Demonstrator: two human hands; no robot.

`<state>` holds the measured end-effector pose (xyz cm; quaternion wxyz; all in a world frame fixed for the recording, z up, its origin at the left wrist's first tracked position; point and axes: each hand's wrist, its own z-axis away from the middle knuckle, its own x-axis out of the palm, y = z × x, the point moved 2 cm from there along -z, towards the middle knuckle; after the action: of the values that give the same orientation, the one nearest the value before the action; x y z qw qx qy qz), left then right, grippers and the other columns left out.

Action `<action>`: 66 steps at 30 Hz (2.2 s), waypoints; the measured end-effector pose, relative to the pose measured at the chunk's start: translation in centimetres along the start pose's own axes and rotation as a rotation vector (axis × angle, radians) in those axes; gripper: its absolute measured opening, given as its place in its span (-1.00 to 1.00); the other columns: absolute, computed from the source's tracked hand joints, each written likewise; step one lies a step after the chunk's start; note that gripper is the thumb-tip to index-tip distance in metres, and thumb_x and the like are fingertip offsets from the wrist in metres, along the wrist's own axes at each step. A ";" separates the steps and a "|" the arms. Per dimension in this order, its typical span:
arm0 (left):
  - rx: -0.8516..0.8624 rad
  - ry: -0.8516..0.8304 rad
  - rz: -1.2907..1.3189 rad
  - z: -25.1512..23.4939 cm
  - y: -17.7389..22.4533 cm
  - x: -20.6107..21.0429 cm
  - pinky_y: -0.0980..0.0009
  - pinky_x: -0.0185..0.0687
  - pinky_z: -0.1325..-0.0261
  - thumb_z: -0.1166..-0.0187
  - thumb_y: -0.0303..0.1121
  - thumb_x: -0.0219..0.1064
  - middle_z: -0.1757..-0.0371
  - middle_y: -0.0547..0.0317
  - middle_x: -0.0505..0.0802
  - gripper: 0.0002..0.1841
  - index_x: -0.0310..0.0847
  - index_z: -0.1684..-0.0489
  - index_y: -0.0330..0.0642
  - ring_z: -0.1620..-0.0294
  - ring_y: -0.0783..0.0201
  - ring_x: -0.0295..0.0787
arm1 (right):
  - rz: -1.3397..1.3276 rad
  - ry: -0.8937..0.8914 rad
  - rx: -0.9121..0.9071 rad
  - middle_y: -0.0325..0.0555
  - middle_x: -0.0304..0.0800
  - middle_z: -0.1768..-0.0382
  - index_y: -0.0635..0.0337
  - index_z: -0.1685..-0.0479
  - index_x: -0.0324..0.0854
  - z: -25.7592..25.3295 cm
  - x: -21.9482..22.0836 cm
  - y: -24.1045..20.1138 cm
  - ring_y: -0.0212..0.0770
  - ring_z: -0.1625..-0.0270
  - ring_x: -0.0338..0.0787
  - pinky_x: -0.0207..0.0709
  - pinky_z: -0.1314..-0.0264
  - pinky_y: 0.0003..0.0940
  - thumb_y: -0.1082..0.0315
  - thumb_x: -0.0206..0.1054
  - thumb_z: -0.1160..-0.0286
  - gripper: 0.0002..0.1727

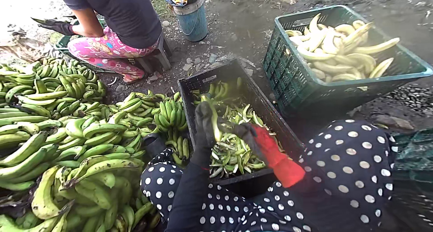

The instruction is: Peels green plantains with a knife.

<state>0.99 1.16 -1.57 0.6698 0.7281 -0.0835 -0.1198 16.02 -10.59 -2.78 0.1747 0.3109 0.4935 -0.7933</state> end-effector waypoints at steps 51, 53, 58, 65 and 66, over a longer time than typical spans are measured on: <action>-0.284 0.598 0.016 0.6 0.7 -0.8 -0.12 0.43 -0.45 -0.80 0.23 -0.33 -0.50 -0.27 0.54 -0.24 0.23 -0.68 -0.22 -0.47 -0.05 0.50 | 0.097 0.303 -0.101 0.33 0.63 -0.41 -0.10 -0.47 0.69 0.7 3.2 -1.1 0.53 -0.53 0.47 0.24 -0.40 0.58 -0.28 0.20 -0.48 -0.32; -0.265 0.581 0.100 -0.2 0.5 -0.8 -0.09 0.55 -0.33 -0.80 0.24 -0.36 -0.34 -0.21 0.65 -0.25 0.36 -0.57 -0.19 -0.32 0.00 0.62 | 0.094 0.325 -0.112 0.32 0.66 -0.38 -0.07 -0.42 0.72 0.3 2.7 -1.4 0.52 -0.50 0.51 0.27 -0.38 0.56 -0.29 0.11 -0.50 -0.31; -0.155 0.225 0.055 -1.0 -0.4 -1.1 -0.03 0.59 -0.33 -0.80 0.19 -0.40 -0.35 -0.08 0.69 -0.29 0.37 -0.57 -0.11 -0.31 0.08 0.65 | 0.083 0.284 -0.076 0.25 0.67 -0.40 -0.20 -0.49 0.67 -0.2 1.1 -1.7 0.44 -0.52 0.52 0.28 -0.39 0.52 -0.15 0.12 -0.61 -0.44; -0.121 -0.027 -0.014 1.2 0.2 0.8 0.21 0.72 -0.02 -0.82 0.12 -0.28 -0.04 0.07 0.76 -0.39 0.45 -0.50 -0.07 0.06 0.30 0.73 | 0.125 0.304 0.034 0.39 0.62 -0.37 0.03 -0.47 0.65 -1.1 -2.5 -1.6 0.52 -0.48 0.49 0.30 -0.31 0.56 0.01 0.25 -0.64 -0.49; -0.152 0.061 0.012 1.1 -0.3 0.5 0.13 0.70 -0.07 -0.83 0.14 -0.32 -0.06 0.00 0.76 -0.35 0.47 -0.47 -0.13 0.02 0.23 0.72 | 0.133 0.290 0.011 0.36 0.62 -0.39 0.03 -0.46 0.65 -0.7 -2.2 -1.6 0.50 -0.50 0.48 0.29 -0.33 0.56 -0.04 0.28 -0.59 -0.46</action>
<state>1.17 0.03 -1.97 0.7259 0.6781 -0.0579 -0.0994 16.95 -9.36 -0.48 0.1521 0.4554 0.4874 -0.7293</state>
